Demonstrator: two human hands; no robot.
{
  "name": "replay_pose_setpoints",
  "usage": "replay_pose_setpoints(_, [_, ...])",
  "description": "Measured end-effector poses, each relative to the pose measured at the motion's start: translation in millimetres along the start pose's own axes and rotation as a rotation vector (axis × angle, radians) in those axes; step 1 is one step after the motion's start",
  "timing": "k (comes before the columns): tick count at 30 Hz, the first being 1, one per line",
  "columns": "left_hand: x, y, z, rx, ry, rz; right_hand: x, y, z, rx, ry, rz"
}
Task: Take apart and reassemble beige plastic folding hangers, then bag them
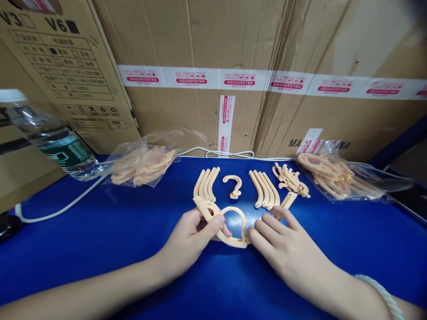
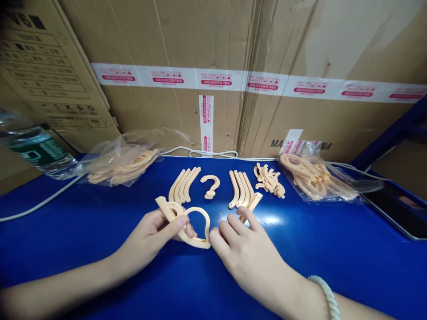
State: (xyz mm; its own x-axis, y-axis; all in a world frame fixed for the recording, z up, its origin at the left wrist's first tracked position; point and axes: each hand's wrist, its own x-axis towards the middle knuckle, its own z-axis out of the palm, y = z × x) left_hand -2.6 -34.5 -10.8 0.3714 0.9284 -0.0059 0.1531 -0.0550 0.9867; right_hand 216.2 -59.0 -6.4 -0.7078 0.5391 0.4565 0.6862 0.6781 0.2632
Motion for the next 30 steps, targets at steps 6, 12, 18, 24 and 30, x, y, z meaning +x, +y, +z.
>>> replay_pose_setpoints(6, [3.1,0.7,-2.7,-0.148,-0.053,-0.071,-2.0,1.9,-6.2,0.058,0.047,-0.020])
replay_pose_setpoints(12, [3.1,3.8,-0.8,-0.328,-0.025,-0.108,-3.2,3.9,-10.3,0.044,0.129,-0.065])
replay_pose_setpoints(18, [7.7,1.6,-3.7,-0.481,0.095,-0.175,-9.0,32.5,-21.8,0.077,0.244,0.004])
replay_pose_setpoints(24, [6.7,4.0,-4.6,-0.421,0.026,-0.155,-16.9,96.9,-26.8,0.069,0.191,0.200])
replay_pose_setpoints(30, [8.8,2.3,-6.7,-0.427,0.025,-0.167,-23.1,115.4,-9.7,0.089,-0.049,0.116])
